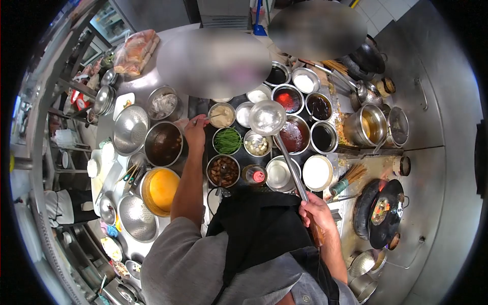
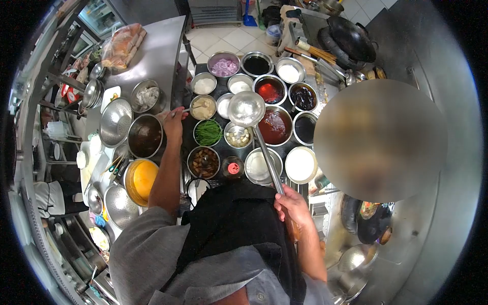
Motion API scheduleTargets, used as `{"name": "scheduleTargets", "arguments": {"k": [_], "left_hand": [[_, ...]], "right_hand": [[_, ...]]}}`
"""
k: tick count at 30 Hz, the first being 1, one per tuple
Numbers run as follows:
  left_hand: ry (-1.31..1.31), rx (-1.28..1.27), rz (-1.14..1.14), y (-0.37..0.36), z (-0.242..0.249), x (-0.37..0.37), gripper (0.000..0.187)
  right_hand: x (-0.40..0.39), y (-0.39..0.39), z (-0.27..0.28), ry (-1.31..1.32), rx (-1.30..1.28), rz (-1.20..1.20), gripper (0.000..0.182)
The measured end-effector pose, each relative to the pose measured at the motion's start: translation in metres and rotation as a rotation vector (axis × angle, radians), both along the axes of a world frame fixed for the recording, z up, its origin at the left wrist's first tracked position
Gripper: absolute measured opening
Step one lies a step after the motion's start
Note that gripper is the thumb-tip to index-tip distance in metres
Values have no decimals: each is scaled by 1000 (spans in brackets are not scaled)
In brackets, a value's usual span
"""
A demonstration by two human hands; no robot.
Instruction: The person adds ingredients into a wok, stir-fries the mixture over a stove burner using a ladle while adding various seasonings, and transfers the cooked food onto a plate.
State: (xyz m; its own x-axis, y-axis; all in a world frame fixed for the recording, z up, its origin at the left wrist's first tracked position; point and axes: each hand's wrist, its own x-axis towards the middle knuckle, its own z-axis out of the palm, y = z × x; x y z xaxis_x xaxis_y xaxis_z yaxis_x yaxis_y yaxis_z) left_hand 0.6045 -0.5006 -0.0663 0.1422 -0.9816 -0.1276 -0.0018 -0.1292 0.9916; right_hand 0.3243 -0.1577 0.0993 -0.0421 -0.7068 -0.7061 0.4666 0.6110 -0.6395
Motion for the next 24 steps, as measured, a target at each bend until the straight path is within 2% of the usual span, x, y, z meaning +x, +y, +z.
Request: {"name": "scheduleTargets", "arguments": {"k": [2,4,8,10,15,18,20,22,23,24], "left_hand": [[-21,-37,23,-1,-3,5,24],[-98,-133,-51,-3,-17,10,23],[-222,-70,-46,-6,-29,13,23],[-41,-45,-11,-9,-36,14,23],[16,4,2,-7,-38,16,24],[33,4,-8,-2,-19,8,25],[28,1,-23,14,20,-5,25],[-189,-138,-193,31,58,-17,22],[-474,-414,-116,30,50,-18,16],[-478,-416,-119,27,46,-17,16]], "right_hand": [[2,-4,-1,-9,-17,29,34],[4,-6,1,-17,-22,31,34],[5,-5,-1,-28,-21,26,35],[5,-3,-3,-14,-17,26,38],[5,-3,-1,-22,-25,19,35],[3,-4,-7,-5,-25,37,36],[1,-6,-9,-3,-15,43,36],[1,-12,-10,23,-38,100,34],[4,-15,-9,38,-40,97,29],[5,-15,-9,33,-42,94,29]]}}
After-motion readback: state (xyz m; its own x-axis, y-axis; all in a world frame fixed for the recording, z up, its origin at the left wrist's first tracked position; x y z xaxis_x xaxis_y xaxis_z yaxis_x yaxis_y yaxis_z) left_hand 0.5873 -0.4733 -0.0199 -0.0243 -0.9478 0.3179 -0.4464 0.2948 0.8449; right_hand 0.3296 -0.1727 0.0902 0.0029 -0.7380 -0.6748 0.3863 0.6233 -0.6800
